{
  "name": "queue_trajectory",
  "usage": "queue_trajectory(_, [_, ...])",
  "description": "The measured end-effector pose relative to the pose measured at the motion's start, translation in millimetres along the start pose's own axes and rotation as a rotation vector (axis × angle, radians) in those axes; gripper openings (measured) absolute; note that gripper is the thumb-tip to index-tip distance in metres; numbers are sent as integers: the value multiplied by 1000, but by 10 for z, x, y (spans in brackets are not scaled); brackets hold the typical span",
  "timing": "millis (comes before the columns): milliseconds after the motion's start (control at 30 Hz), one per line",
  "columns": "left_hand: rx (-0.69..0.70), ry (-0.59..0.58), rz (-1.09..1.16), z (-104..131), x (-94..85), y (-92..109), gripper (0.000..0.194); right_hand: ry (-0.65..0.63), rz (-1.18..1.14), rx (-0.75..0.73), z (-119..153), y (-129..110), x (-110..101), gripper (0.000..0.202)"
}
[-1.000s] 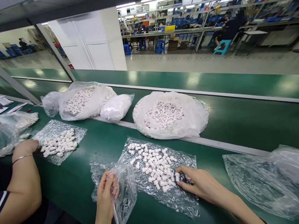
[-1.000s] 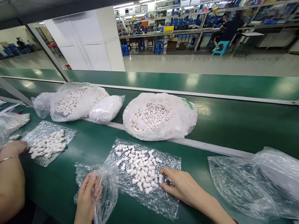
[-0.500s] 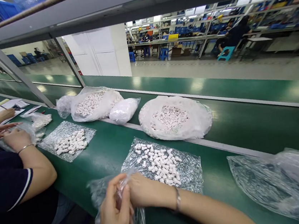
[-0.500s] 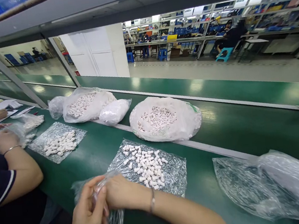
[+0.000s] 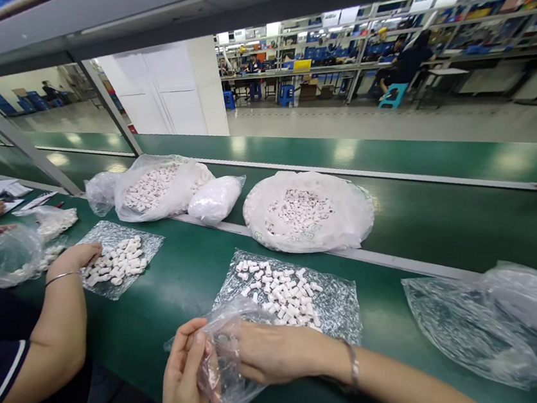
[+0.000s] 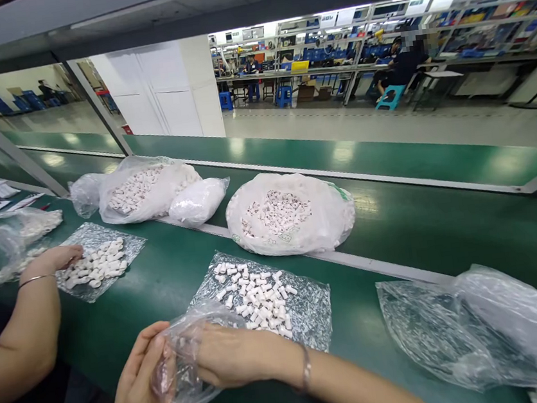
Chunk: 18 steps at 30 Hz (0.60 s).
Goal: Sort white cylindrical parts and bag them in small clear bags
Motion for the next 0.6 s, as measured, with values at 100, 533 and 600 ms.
queue_trajectory(100, [-37, 17, 5, -8, 31, 25, 47, 64, -131, 124, 356, 43, -461, 27])
queue_trajectory(533, [-49, 50, -20, 113, 237, 80, 46, 472, 66, 839, 1737, 1616, -891, 26])
queue_trajectory(600, [-40, 62, -21, 105, 224, 75, 46, 532, -276, 892, 1734, 1594, -903, 26])
Point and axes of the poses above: each hand's wrist, its own z-axis away from the middle knuckle, its own x-axis out of the palm, y = z × x, the point moved 8 cm from there along -z, towards the middle knuckle, and after that the axes turned 15 degrees about y, right-handed, at the moved point
